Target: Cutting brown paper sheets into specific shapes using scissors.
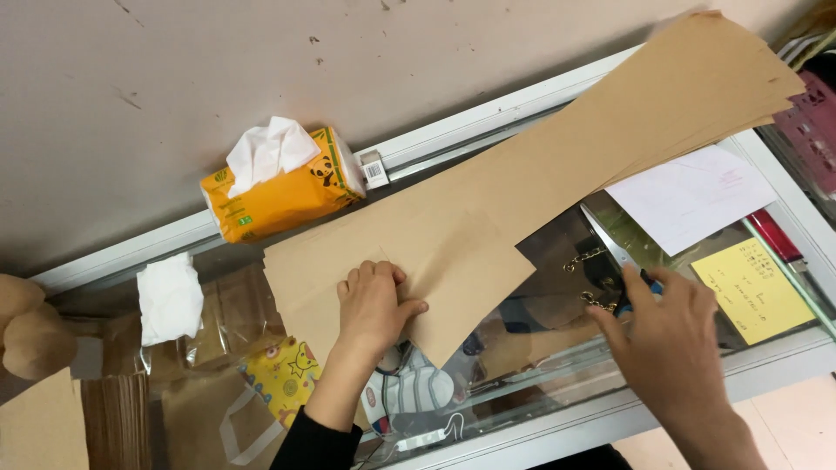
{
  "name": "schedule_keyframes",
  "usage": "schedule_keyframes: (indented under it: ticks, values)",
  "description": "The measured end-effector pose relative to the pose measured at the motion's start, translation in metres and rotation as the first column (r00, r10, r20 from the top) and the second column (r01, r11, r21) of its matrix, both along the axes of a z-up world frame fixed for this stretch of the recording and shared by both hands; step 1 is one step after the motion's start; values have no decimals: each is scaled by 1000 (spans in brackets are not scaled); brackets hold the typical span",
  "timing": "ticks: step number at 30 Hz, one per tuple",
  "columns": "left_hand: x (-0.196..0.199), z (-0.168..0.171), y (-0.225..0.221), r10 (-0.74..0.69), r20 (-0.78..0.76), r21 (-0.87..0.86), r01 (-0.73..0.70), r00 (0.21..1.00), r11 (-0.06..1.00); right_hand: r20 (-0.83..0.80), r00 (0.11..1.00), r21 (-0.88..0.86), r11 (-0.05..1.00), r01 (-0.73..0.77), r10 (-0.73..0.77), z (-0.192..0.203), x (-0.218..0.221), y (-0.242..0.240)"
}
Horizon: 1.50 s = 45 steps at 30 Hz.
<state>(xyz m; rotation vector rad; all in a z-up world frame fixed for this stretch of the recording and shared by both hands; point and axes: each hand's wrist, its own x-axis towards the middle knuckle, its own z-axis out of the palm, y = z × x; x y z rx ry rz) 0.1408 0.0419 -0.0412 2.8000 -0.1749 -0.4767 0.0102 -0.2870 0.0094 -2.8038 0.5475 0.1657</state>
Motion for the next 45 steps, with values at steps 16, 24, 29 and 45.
schedule_keyframes:
  ticks: [16,24,29,45]
  values:
    - [-84,109,5,-140,405,-506,349,904,788,462,887,708,600,-372,5,-28,14,59]
    - [-108,64,4,281,18,-897,-109,960,428,434,901,816,427,-388,-9,-58,-3,64]
    - [-110,29,-7,384,-78,-968,-163,920,193,425,905,803,467,-371,-12,-66,-2,70]
    - [-129,15,-20,494,253,-850,-52,832,524,469,875,791,499,-354,-122,-87,-3,63]
